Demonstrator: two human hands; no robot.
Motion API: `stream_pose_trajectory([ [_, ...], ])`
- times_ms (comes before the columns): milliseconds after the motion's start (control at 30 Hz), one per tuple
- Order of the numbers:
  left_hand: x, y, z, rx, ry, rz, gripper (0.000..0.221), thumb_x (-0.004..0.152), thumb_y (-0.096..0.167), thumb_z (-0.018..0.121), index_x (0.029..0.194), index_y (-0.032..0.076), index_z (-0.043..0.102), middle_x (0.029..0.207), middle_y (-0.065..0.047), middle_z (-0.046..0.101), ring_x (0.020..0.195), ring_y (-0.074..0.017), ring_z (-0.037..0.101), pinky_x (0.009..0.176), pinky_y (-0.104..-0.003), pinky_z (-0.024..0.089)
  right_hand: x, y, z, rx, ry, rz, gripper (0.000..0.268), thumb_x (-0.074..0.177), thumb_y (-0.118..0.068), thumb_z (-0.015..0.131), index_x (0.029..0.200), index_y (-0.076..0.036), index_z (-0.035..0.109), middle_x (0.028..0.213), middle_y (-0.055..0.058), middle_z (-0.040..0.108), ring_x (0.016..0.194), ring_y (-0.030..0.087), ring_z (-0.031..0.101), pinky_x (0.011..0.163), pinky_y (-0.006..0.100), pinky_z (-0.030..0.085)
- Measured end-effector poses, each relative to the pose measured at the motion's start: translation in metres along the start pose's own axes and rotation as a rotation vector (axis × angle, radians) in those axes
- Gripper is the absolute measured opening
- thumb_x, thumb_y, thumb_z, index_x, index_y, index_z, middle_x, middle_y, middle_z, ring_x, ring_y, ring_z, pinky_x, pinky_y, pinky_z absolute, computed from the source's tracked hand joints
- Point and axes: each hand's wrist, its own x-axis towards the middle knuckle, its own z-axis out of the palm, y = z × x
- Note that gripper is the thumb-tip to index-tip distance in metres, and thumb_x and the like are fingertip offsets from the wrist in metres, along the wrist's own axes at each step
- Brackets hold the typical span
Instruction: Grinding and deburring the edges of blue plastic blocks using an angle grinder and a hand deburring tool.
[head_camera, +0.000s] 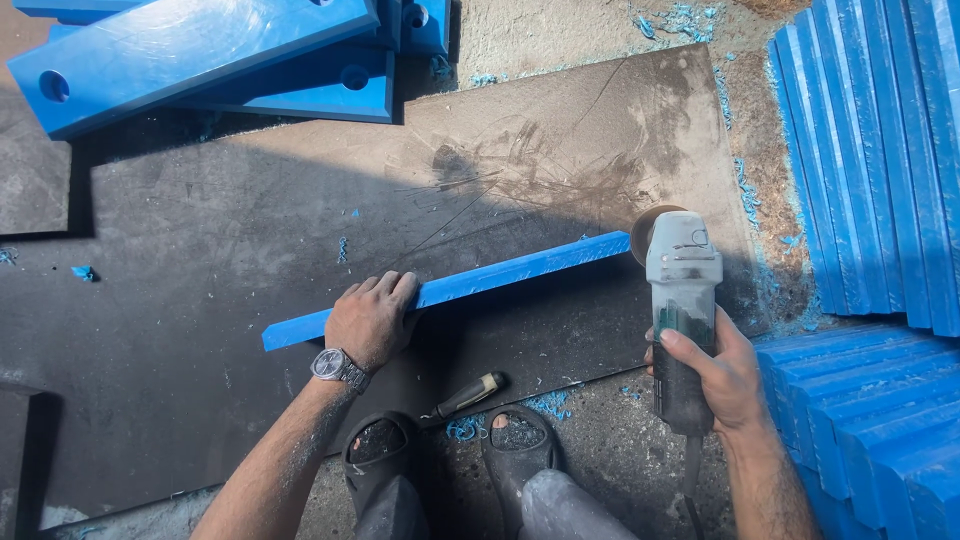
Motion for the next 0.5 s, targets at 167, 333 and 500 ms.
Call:
stream_pose_trajectory([
  [167, 0.001, 0.0, -0.001, 0.008, -0.009, 0.01, 0.043, 0.085, 0.021, 0.071, 0.126, 0.015, 0.059, 0.113, -0.008, 0.07, 0.102, -0.0259, 0.069, 0.081, -0.04, 0.06, -0.003, -0.002, 0.005, -0.064, -0.002, 0.032, 0.06, 0.078, -0.026, 0.077, 0.13, -0.002, 0.057, 0.095, 0.012, 0.07, 0.075, 0.019, 0.071, 0.062, 0.036, 0.062],
  [333, -0.001, 0.001, 0.0, 0.01, -0.005, 0.007, 0.039, 0.087, 0.02, 0.07, 0.125, 0.016, 0.059, 0.112, -0.006, 0.07, 0.101, -0.0243, 0.069, 0.081, -0.04, 0.06, -0.011, -0.006, 0.038, -0.215, -0.08, 0.046, 0.072, 0.076, -0.031, 0.081, 0.138, -0.004, 0.055, 0.104, 0.013, 0.07, 0.088, 0.022, 0.07, 0.078, 0.039, 0.058],
  [500, 0.0, 0.002, -0.001, 0.009, -0.026, -0.014, 0.035, 0.089, 0.021, 0.07, 0.122, 0.017, 0.059, 0.11, -0.005, 0.069, 0.1, -0.0236, 0.069, 0.081, -0.04, 0.06, -0.018, -0.01, 0.082, -0.372, -0.238, -0.014, 0.087, 0.074, -0.036, 0.083, 0.148, -0.008, 0.047, 0.126, 0.01, 0.069, 0.117, 0.02, 0.066, 0.102, 0.038, 0.05],
])
